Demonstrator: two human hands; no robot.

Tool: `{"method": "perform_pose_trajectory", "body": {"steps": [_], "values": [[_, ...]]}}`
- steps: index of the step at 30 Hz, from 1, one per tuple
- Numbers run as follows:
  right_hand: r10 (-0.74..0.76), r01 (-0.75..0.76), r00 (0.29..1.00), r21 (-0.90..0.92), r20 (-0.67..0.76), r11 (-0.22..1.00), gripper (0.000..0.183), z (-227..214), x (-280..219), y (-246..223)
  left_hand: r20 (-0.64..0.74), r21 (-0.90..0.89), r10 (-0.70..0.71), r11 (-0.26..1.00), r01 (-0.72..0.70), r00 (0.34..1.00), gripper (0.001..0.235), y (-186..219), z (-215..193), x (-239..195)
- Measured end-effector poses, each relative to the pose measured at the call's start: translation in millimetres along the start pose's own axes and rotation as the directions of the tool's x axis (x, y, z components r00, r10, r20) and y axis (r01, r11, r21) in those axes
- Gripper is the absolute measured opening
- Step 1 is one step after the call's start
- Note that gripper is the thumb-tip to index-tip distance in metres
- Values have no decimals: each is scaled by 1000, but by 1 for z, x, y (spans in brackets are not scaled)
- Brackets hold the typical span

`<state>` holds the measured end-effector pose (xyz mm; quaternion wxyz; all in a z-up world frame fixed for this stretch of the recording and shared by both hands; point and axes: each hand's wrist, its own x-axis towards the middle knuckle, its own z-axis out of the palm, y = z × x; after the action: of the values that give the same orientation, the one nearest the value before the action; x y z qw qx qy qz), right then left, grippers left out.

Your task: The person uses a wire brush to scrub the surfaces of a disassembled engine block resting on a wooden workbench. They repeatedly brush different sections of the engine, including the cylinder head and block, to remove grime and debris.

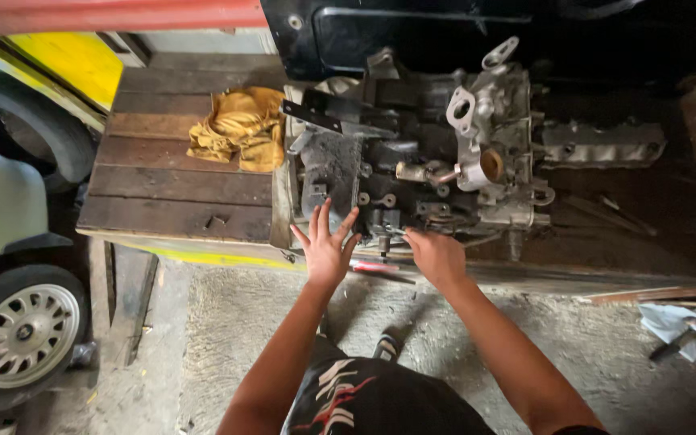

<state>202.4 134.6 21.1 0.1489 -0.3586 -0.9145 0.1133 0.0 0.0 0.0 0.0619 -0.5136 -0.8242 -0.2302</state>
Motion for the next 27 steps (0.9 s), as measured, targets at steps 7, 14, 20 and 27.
{"method": "perform_pose_trajectory", "body": {"steps": [7,14,20,27], "values": [[-1,16,989,101,-150,995,23,3,0,2,-24,-99,-20,995,18,1000,66,11,-8,-2],[172,-135,982,331,-83,934,25,24,-25,12,-177,-362,-25,931,-41,984,66,17,-3,-35],[284,-198,959,682,-15,704,22,60,-54,66,97,-515,-138,841,168,986,31,18,6,-54],[432,-265,890,939,149,222,16,110,-77,92,484,-325,-222,852,410,846,41,28,29,-36]]}}
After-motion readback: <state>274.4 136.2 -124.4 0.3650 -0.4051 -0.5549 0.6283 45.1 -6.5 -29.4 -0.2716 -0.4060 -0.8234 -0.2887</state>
